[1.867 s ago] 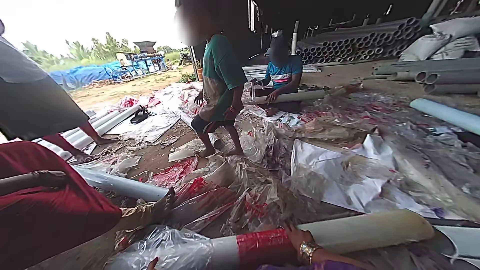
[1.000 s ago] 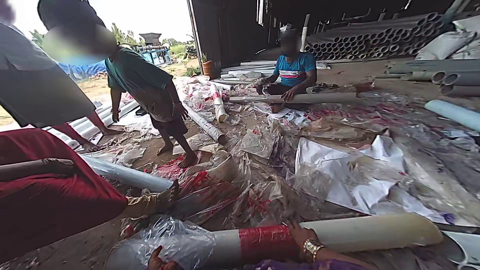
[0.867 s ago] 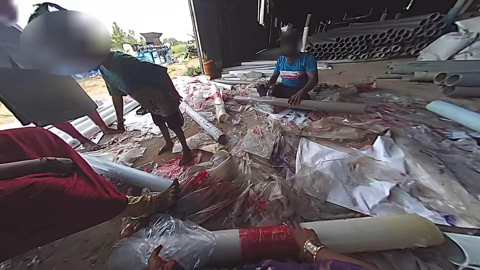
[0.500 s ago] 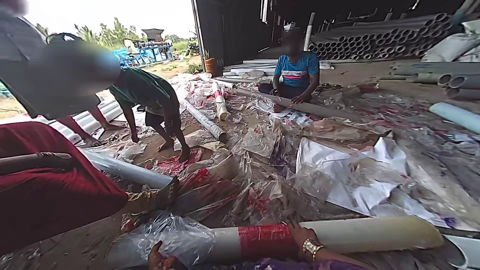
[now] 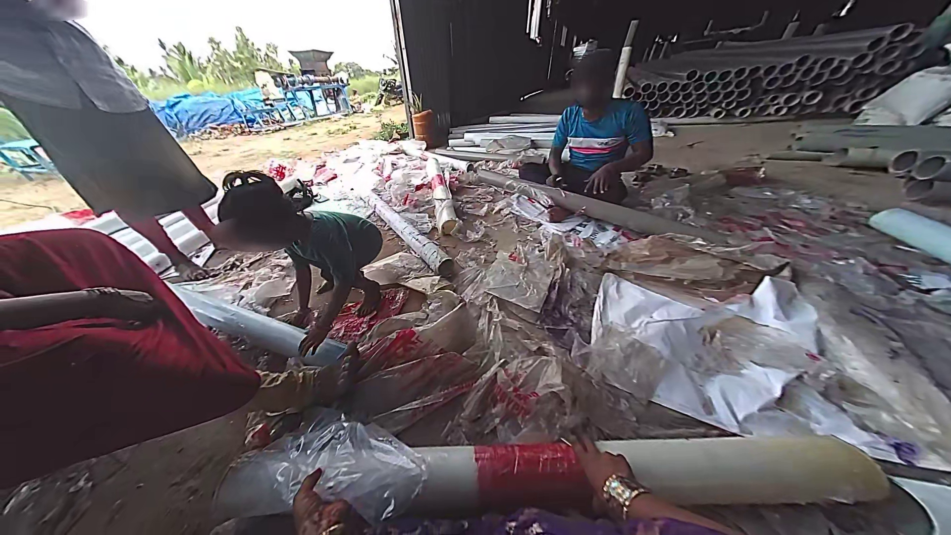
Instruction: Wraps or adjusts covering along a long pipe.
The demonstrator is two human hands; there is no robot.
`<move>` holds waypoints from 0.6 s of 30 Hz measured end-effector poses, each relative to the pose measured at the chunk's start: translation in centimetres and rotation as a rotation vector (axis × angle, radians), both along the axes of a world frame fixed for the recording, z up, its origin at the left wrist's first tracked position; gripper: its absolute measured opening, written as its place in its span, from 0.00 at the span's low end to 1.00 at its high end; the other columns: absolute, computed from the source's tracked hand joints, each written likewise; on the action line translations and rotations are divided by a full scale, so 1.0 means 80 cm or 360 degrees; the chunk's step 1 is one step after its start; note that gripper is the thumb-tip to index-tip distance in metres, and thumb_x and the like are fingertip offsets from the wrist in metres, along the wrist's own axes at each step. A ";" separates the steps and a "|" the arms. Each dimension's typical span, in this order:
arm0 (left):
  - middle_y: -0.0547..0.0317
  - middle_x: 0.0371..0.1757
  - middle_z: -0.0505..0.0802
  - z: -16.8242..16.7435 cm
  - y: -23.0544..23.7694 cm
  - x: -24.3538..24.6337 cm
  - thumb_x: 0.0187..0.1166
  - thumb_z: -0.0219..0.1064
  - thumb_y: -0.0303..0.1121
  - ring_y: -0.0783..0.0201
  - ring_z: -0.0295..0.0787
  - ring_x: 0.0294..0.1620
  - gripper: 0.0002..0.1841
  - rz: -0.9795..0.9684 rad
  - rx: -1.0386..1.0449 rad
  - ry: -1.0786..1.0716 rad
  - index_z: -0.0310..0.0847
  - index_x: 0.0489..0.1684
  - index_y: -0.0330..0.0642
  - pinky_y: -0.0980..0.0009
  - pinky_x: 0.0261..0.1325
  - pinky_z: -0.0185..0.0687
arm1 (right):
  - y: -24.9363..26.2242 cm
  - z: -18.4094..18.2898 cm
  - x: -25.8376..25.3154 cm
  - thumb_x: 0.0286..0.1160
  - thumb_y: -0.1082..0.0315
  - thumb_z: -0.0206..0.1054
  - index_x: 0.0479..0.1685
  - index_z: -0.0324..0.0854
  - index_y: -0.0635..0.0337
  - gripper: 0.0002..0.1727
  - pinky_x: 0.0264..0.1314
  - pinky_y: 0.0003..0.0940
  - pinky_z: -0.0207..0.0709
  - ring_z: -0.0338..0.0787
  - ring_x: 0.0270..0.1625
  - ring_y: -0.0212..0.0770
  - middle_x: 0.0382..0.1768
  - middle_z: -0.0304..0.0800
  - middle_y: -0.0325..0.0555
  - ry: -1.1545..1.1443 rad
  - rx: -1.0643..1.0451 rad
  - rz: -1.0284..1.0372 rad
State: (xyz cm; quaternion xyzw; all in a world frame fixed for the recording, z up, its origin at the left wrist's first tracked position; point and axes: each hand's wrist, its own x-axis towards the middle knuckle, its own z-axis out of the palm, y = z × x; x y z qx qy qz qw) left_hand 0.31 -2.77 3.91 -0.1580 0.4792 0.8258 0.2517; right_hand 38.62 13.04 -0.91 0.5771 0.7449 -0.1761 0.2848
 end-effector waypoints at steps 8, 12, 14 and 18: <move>0.43 0.76 0.72 0.008 0.001 -0.002 0.89 0.46 0.35 0.56 0.73 0.68 0.26 -0.0081 -0.0132 0.0080 0.55 0.85 0.37 0.55 0.68 0.72 | -0.002 0.004 0.000 0.64 0.64 0.83 0.96 0.49 0.56 0.58 0.66 0.70 0.78 0.84 0.69 0.75 0.91 0.57 0.67 -0.0012 -0.0005 0.0025; 0.44 0.70 0.76 0.013 0.003 -0.006 0.88 0.47 0.38 0.56 0.76 0.63 0.24 -0.0153 -0.0103 0.0009 0.59 0.81 0.40 0.53 0.61 0.76 | -0.004 0.006 0.002 0.62 0.61 0.85 0.96 0.49 0.57 0.59 0.65 0.70 0.78 0.85 0.68 0.75 0.90 0.59 0.67 0.0019 0.0011 0.0032; 0.49 0.61 0.79 0.013 0.001 -0.009 0.88 0.46 0.40 0.60 0.80 0.56 0.22 -0.0215 -0.0123 0.0015 0.62 0.76 0.43 0.57 0.54 0.80 | -0.004 0.007 0.002 0.62 0.61 0.84 0.96 0.49 0.57 0.59 0.65 0.70 0.77 0.84 0.69 0.75 0.90 0.59 0.68 0.0010 0.0013 0.0029; 0.39 0.77 0.75 0.016 -0.006 -0.019 0.88 0.50 0.44 0.48 0.74 0.69 0.27 -0.0362 -0.0405 0.0048 0.61 0.84 0.42 0.42 0.62 0.73 | 0.000 0.004 -0.001 0.65 0.62 0.82 0.97 0.47 0.55 0.58 0.67 0.68 0.77 0.83 0.70 0.74 0.91 0.56 0.67 -0.0059 -0.0026 0.0049</move>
